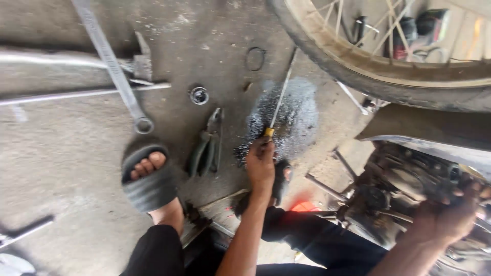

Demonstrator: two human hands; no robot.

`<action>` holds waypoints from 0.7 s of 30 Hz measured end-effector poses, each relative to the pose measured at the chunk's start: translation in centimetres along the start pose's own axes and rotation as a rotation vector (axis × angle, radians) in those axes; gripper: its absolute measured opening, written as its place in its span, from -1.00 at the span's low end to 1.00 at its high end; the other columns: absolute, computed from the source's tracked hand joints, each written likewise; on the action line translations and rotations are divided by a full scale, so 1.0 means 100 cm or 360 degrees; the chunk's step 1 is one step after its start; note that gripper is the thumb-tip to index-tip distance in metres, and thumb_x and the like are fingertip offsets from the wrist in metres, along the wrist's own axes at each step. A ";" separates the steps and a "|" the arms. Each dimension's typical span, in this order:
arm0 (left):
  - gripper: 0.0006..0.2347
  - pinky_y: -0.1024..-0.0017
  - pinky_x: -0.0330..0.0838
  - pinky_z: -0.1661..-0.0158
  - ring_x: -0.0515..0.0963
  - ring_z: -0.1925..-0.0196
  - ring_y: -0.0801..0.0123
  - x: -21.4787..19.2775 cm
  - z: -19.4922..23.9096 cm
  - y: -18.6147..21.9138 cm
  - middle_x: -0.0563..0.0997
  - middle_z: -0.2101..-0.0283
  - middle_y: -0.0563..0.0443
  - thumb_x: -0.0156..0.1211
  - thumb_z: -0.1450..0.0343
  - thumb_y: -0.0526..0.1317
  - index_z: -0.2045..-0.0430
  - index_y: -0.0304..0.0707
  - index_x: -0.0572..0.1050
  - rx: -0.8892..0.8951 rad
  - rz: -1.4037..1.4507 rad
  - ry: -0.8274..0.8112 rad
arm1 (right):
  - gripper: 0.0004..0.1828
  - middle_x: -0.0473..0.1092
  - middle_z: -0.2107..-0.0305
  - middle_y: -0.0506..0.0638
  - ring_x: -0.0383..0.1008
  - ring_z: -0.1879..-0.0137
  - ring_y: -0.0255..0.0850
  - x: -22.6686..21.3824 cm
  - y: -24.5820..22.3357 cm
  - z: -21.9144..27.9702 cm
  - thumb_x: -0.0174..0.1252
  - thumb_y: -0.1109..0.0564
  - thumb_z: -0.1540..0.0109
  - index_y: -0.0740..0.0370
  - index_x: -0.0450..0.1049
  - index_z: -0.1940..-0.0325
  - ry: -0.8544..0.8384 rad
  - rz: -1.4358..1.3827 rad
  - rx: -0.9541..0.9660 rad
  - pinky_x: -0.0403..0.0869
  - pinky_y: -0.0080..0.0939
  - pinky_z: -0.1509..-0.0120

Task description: Disassembling and inspecting components of a motorcycle engine using various hand tools like screwdrivers and wrenches.

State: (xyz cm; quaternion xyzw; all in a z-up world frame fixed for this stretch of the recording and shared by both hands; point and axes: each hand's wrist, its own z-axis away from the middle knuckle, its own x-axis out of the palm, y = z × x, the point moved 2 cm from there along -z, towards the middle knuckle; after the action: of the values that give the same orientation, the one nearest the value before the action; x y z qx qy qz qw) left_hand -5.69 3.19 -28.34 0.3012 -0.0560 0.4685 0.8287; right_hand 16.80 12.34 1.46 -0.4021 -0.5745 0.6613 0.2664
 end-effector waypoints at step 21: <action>-0.82 0.53 0.46 0.42 0.56 0.39 0.44 0.008 0.014 0.016 0.64 0.34 0.06 0.22 -0.48 -0.21 0.11 -0.25 0.58 -0.0193 -0.0021 -0.0033 | -0.89 0.54 0.14 -0.29 0.49 0.35 -0.72 -0.020 0.007 -0.032 0.24 0.14 -0.44 0.07 0.56 -0.06 -0.0240 -0.0182 0.0156 0.33 -0.87 0.43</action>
State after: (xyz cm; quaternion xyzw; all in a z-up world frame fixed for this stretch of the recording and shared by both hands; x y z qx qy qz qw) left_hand -6.25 3.66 -26.20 0.2557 -0.0908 0.4557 0.8478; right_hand 20.62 12.31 1.14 -0.3042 -0.5820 0.7006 0.2790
